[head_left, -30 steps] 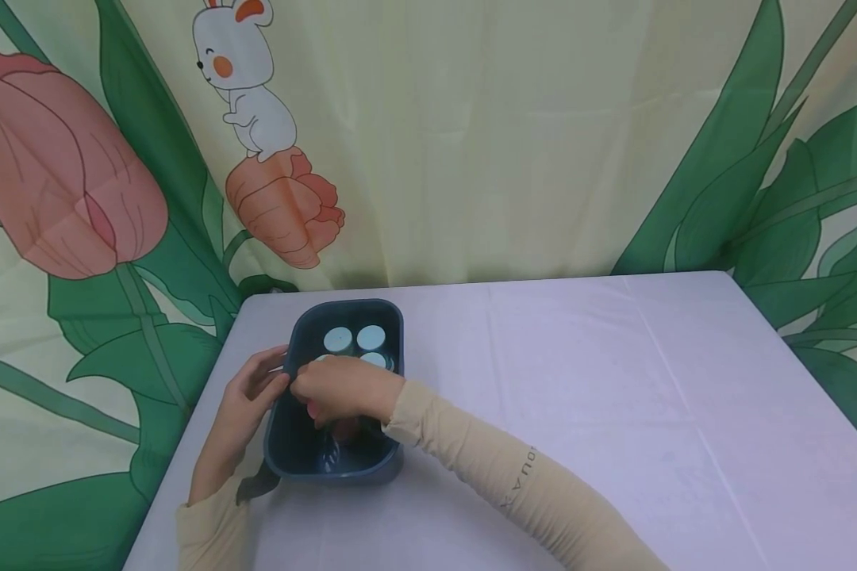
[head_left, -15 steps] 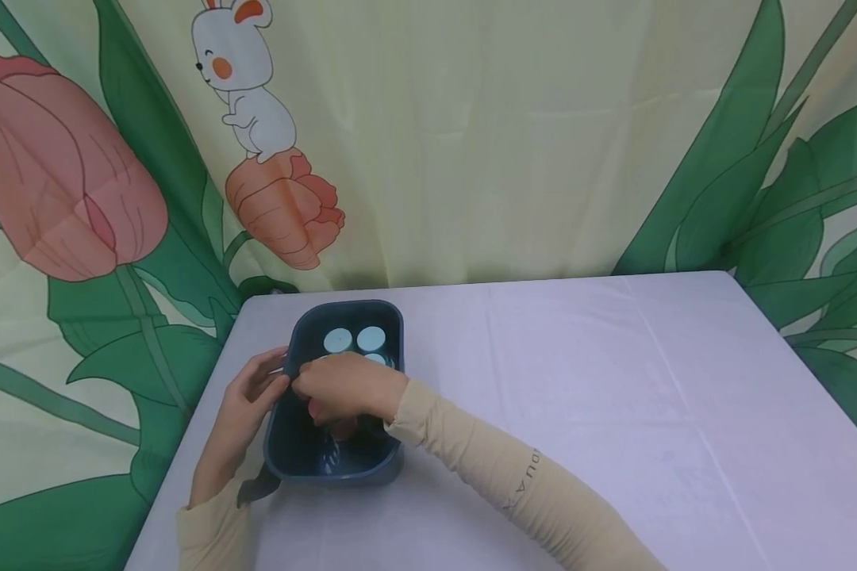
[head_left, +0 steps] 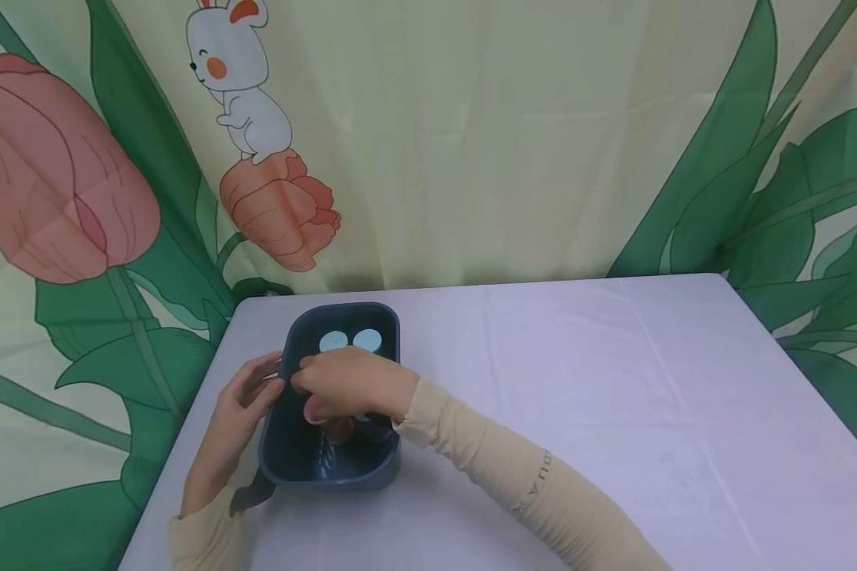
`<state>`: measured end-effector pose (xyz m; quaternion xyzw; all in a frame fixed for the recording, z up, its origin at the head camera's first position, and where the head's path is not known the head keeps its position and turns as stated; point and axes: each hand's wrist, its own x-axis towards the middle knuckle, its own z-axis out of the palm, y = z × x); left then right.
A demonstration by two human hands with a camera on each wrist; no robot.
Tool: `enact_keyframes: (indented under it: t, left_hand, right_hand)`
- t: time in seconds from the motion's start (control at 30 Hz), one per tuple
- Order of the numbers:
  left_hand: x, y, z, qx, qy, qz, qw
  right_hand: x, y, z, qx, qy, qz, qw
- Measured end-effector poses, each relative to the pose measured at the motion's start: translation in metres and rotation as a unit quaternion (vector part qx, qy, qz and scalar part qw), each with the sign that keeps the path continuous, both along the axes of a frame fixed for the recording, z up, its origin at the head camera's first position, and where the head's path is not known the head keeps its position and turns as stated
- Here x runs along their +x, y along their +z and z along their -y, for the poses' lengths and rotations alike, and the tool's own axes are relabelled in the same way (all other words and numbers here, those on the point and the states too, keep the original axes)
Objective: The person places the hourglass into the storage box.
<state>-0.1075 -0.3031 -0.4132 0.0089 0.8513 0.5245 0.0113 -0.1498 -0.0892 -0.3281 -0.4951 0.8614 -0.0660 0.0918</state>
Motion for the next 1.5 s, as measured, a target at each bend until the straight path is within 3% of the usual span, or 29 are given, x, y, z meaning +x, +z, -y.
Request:
enact_keyframes:
  t: [0.17, 0.4, 0.7, 0.93, 1.17, 1.5]
  left_hand:
    - [0.007, 0.009, 0.001, -0.017, -0.009, -0.015, 0.9997]
    - [0.013, 0.031, 0.002, -0.049, -0.027, -0.061, 0.9965]
    - [0.018, 0.073, -0.007, -0.126, -0.02, -0.122, 0.9843]
    - [0.019, 0.098, -0.023, -0.148, -0.01, -0.146, 0.9781]
    - [0.018, 0.109, -0.049, -0.135, -0.021, -0.155, 0.9786]
    - [0.018, 0.109, -0.082, -0.14, -0.035, -0.176, 0.9738]
  right_hand:
    - [0.0, 0.005, -0.006, -0.007, 0.003, -0.028, 1.0]
    - [0.0, 0.016, -0.024, -0.04, -0.004, -0.057, 0.998]
    - [-0.003, 0.03, -0.062, -0.094, -0.023, -0.055, 0.994]
    - [-0.007, 0.032, -0.093, -0.12, -0.051, -0.045, 0.99]
    - [-0.005, 0.029, -0.122, -0.164, -0.073, -0.075, 0.981]
    - [0.001, 0.025, -0.156, -0.185, -0.108, -0.088, 0.973]
